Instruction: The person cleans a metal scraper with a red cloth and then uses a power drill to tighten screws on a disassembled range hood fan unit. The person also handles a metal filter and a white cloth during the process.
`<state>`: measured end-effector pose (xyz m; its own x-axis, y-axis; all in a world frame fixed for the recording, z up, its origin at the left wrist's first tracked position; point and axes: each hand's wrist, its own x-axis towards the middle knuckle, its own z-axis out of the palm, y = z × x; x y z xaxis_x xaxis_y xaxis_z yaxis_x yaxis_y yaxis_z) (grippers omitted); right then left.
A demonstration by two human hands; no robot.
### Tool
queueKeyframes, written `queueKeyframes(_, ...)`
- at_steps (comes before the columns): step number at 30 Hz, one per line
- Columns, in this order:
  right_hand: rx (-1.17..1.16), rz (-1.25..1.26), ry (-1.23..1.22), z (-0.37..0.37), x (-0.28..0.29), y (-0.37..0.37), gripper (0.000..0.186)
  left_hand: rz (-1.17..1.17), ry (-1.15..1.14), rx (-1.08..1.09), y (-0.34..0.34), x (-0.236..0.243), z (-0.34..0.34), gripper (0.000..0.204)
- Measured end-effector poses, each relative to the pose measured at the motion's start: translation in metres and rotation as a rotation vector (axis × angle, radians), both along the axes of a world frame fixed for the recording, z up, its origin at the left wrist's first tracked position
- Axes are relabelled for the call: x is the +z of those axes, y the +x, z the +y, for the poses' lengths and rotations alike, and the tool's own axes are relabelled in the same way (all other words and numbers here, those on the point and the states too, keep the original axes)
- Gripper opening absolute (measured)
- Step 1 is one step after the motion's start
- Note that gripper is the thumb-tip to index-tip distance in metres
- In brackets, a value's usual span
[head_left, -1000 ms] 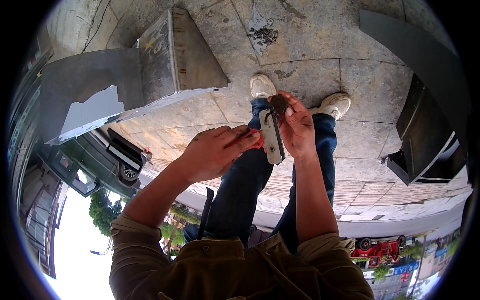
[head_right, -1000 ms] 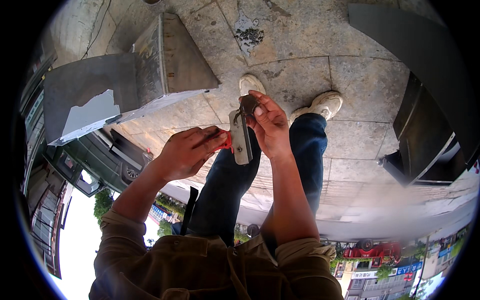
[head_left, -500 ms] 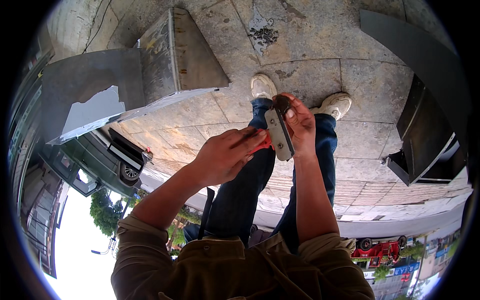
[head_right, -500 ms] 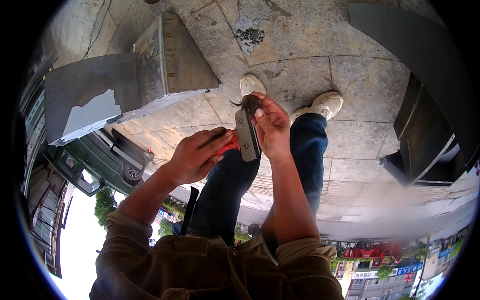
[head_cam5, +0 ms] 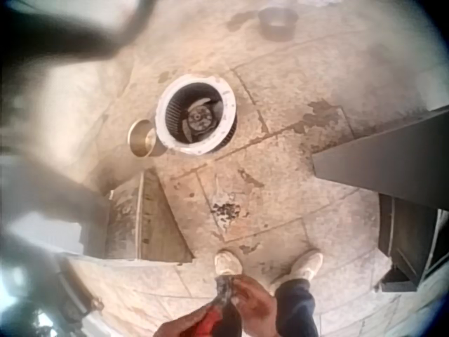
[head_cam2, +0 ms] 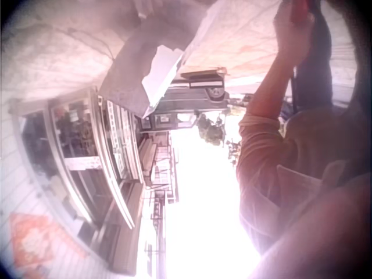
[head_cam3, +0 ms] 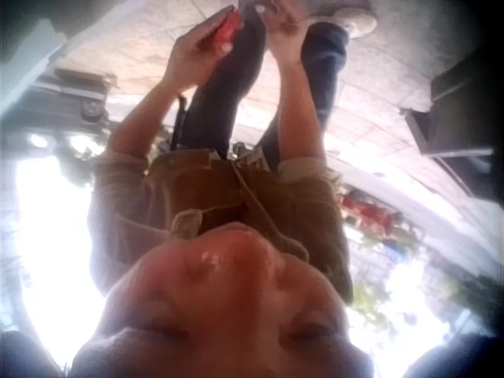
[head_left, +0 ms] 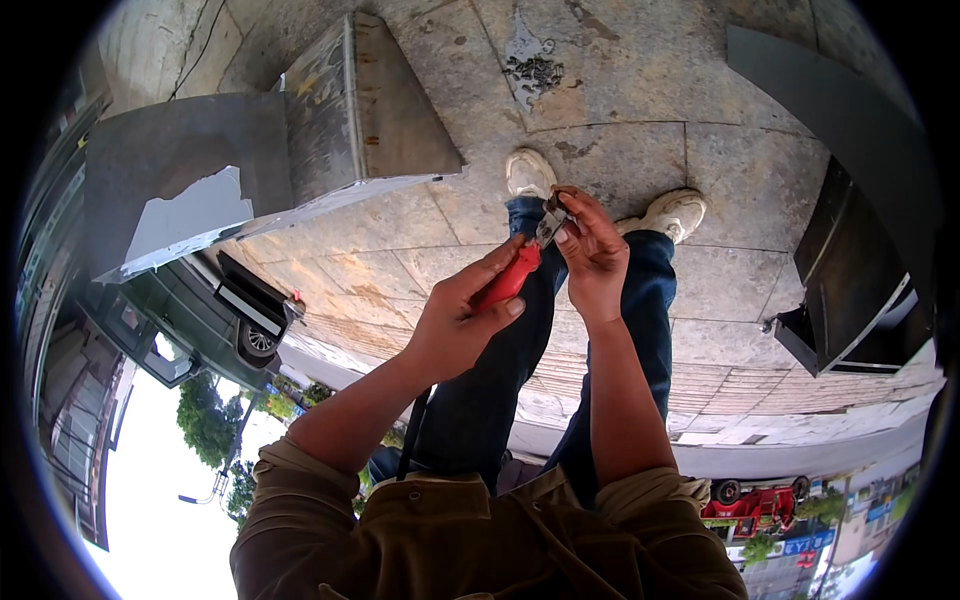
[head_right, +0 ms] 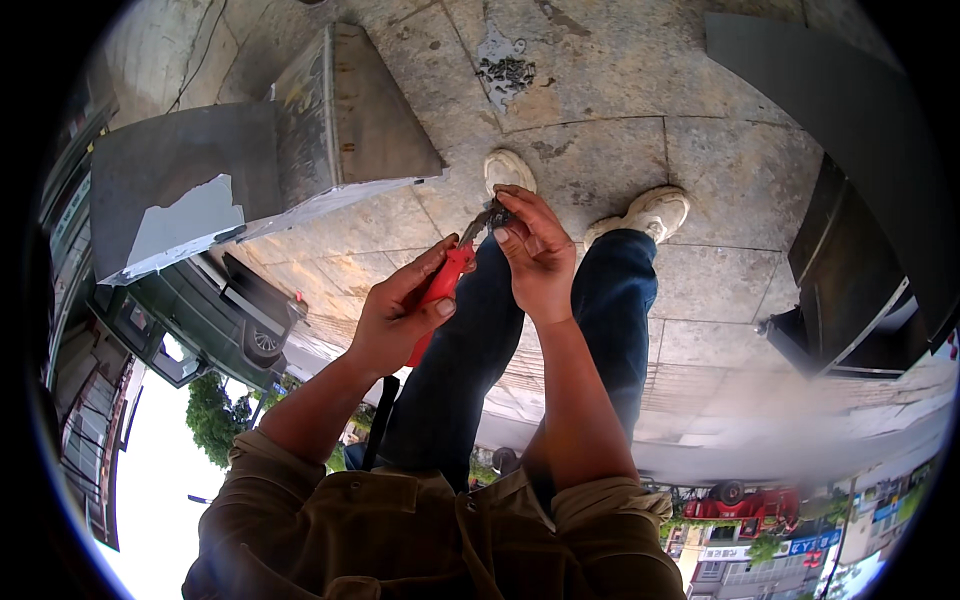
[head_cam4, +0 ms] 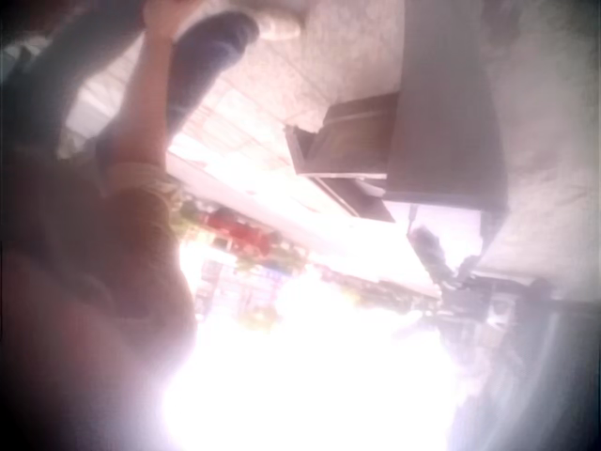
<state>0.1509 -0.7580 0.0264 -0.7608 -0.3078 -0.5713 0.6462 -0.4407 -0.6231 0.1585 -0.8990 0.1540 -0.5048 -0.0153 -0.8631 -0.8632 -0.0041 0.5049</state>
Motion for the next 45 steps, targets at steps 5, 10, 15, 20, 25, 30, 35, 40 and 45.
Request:
queueKeyframes(5,0.045,0.068,0.118,-0.005,0.003,0.004,0.037,-0.254,0.225,0.424,-0.013,-0.001,-0.006,0.056)
queueKeyframes(10,-0.093,-0.139,-0.043,-0.006,0.002,0.003,0.031,-0.147,0.127,0.283,-0.009,-0.002,-0.005,0.055)
queueKeyframes(15,-0.210,-0.419,-0.322,0.004,0.000,-0.009,0.029,0.175,-0.163,-0.295,-0.002,0.000,-0.021,0.056)
queueKeyframes(20,-0.184,-0.456,-0.390,0.005,-0.002,-0.007,0.032,0.448,-0.334,-0.845,-0.004,0.002,-0.025,0.060)
queueKeyframes(25,-0.141,-0.416,-0.344,0.005,-0.004,-0.003,0.034,0.478,-0.341,-0.951,-0.008,0.001,-0.024,0.059)
queueKeyframes(30,-0.055,-0.337,-0.232,0.005,-0.004,-0.003,0.034,0.377,-0.304,-0.909,-0.012,0.006,-0.019,0.057)
queueKeyframes(35,-0.032,-0.306,-0.110,0.003,-0.001,-0.002,0.035,0.332,-0.329,-0.848,-0.013,0.005,-0.010,0.057)
queueKeyframes(40,-0.045,-0.294,-0.103,0.003,-0.001,-0.002,0.034,0.343,-0.360,-0.819,-0.007,0.000,-0.007,0.058)
queueKeyframes(45,-0.078,-0.335,-0.104,0.001,0.001,-0.004,0.033,0.375,-0.353,-0.838,-0.006,-0.005,-0.011,0.058)
